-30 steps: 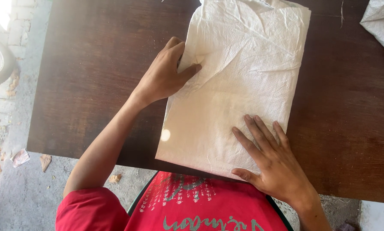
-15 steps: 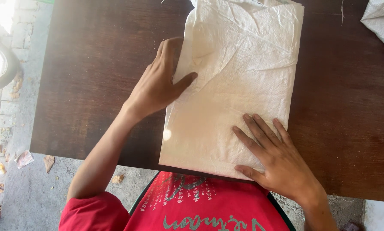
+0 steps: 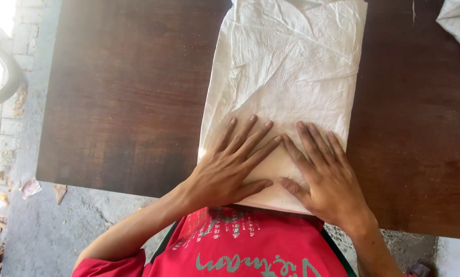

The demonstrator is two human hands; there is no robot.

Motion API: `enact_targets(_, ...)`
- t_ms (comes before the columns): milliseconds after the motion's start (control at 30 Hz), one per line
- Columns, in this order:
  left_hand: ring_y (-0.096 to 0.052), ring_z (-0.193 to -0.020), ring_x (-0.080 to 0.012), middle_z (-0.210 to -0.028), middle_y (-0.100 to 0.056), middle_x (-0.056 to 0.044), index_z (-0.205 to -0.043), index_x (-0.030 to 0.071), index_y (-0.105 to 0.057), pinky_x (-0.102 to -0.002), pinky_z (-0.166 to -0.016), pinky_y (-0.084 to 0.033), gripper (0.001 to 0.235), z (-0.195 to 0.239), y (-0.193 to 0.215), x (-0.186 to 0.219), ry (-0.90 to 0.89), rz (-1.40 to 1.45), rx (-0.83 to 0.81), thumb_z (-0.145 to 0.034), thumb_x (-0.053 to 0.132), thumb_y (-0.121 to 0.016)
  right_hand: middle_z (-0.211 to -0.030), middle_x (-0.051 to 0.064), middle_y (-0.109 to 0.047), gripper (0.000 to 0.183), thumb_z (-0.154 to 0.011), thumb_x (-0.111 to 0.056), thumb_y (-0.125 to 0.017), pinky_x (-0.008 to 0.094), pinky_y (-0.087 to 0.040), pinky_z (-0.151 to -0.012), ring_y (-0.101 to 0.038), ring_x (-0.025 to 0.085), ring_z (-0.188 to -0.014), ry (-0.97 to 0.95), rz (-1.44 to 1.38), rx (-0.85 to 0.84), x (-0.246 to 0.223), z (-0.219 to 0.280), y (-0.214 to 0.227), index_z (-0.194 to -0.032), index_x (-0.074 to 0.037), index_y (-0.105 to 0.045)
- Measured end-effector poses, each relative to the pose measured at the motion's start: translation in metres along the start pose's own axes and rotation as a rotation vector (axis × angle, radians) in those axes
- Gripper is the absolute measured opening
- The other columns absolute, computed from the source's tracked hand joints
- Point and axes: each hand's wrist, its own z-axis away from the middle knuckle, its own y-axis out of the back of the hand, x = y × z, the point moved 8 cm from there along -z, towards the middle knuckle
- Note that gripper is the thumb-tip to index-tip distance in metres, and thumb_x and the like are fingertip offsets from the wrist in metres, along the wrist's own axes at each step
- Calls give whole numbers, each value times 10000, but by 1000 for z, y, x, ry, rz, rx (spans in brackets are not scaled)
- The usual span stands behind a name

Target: The person folds a large white woven sack on a wooden table. They smooth the sack, fold it in half, then fold it again into a smaller rectangle, and finally roll the bottom edge upward to create a compact bundle.

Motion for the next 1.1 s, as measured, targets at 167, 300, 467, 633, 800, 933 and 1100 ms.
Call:
enact_targets(167, -117, -1613, -353, -1725, -226, -138, -1660, 157, -222, -564, -1296, -7, 834, 0, -3, 1, -10, -15, -5, -1012, 623, -465, -1686, 137, -202, 806, -964, -675, -339, 491, -84, -1258, -176, 291, -1548, 23, 19, 21, 0, 0, -1, -1609, -198, -263)
enact_targets(300, -117, -1616, -344, -1731, -219, -127, -1663, 170, -216, -562, -1297, 0, 844, 4, -3, 3, 0, -8, -12, -1003, 640, -450, -1685, 138, -194, 816, -977, -674, -336, 489, -77, -1262, -163, 294, -1554, 15, 18, 2, -3, 2, -2, -1616, -175, -242)
enact_targets(467, -115, -1616, -341, -1731, -217, -122, -1662, 178, -227, -558, -1297, 5, 836, 8, -1, 6, 0, 17, -19, -999, 632, -456, -1668, 162, -188, 842, -970, -697, -327, 510, -90, -1238, -157, 310, -1536, 59, 15, -29, 3, 4, -1, -1608, -156, -231)
enact_targets(633, -110, -1612, -340, -1730, -221, -120, -1652, 187, -270, -554, -1292, 2, 816, 9, -3, 10, -10, -4, -36, -997, 630, -470, -1695, 80, -162, 803, -996, -717, -243, 504, -128, -1293, -140, 230, -1572, 164, 119, 0, 20, -26, 16, -1611, -203, -191)
enact_targets(800, -109, -1615, -331, -1730, -225, -106, -1652, 192, -281, -549, -1296, 3, 813, 12, -2, 11, 8, 0, -44, -998, 636, -470, -1707, 122, -135, 785, -1018, -656, -194, 518, -92, -1265, -115, 272, -1572, 239, 94, -27, 47, -67, 10, -1624, -157, -167)
enact_targets(933, -102, -1617, -323, -1732, -221, -99, -1654, 194, -276, -547, -1296, 14, 813, 10, -3, 9, 18, -13, -42, -1000, 642, -460, -1697, 114, -118, 807, -1006, -677, -209, 489, -71, -1246, -90, 257, -1557, 233, 74, -160, 58, -76, 5, -1625, -163, -153)
enact_targets(1100, -94, -1618, -317, -1736, -214, -95, -1658, 200, -268, -543, -1296, 20, 801, 12, -5, 8, 23, -8, -45, -1008, 633, -448, -1737, 103, -120, 767, -1046, -670, -160, 464, -66, -1324, -93, 246, -1612, 213, 164, 26, 90, -103, 37, -1659, -208, -172)
